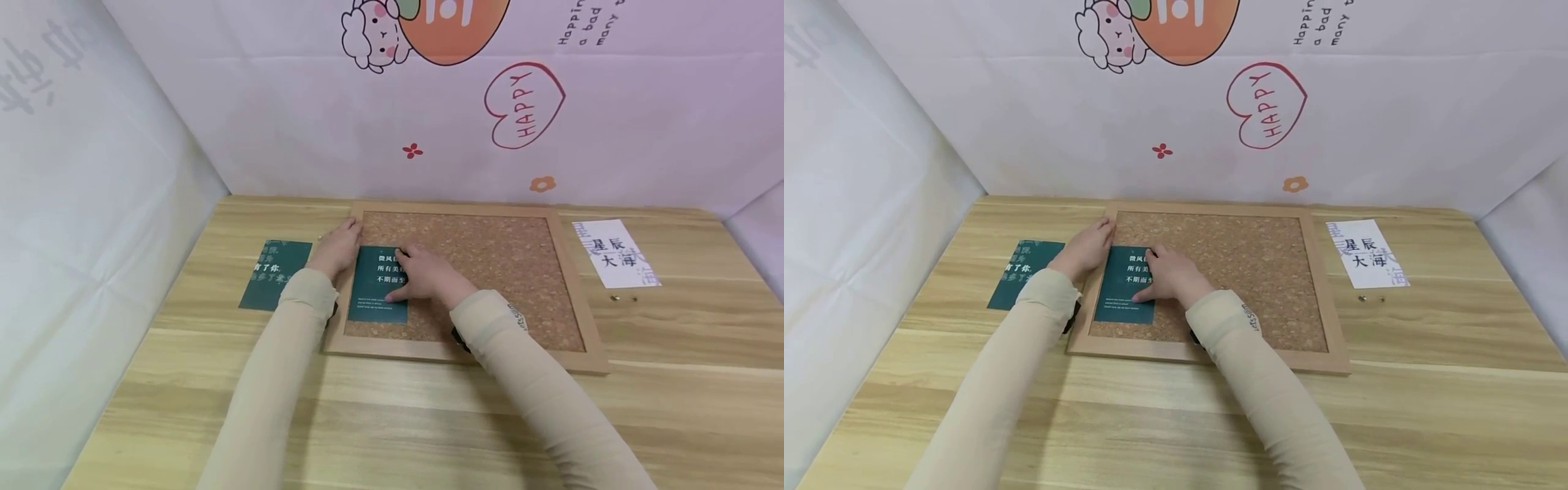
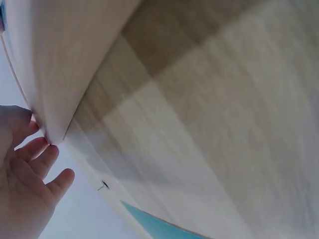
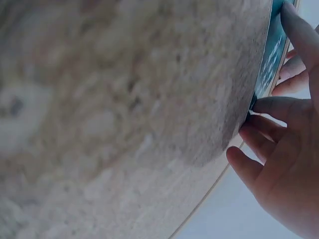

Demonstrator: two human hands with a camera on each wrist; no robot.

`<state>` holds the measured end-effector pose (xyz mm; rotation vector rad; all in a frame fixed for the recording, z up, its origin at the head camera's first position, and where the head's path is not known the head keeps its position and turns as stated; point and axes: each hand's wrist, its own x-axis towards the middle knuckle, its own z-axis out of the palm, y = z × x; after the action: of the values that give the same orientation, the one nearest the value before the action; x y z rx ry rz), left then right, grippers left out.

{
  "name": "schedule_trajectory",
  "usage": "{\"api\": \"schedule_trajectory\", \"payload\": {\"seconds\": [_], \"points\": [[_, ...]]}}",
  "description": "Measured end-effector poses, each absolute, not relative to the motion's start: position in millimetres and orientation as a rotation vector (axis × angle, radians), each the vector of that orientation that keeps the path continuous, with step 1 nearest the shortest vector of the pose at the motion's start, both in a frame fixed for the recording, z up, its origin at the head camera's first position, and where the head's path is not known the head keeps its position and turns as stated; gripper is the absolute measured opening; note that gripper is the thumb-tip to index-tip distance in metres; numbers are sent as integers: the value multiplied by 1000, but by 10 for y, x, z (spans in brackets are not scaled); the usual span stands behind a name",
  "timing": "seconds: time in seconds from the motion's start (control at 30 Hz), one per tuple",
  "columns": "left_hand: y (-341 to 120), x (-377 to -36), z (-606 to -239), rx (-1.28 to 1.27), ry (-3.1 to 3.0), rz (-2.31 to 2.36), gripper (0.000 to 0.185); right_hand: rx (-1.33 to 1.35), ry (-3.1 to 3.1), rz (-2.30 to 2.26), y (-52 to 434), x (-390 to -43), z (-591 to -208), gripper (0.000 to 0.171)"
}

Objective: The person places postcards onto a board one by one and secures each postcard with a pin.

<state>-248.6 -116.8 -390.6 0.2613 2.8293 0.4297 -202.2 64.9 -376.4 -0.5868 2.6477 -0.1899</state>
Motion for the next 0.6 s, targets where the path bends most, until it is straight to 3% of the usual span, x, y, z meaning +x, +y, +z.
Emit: {"api": "schedule_trajectory", "payload": {"seconds": [0.6], "points": [[-1702,-2434,-3759,70,2955,353,40,-578,2646,-208,624,-1993,-3753,100]]}}
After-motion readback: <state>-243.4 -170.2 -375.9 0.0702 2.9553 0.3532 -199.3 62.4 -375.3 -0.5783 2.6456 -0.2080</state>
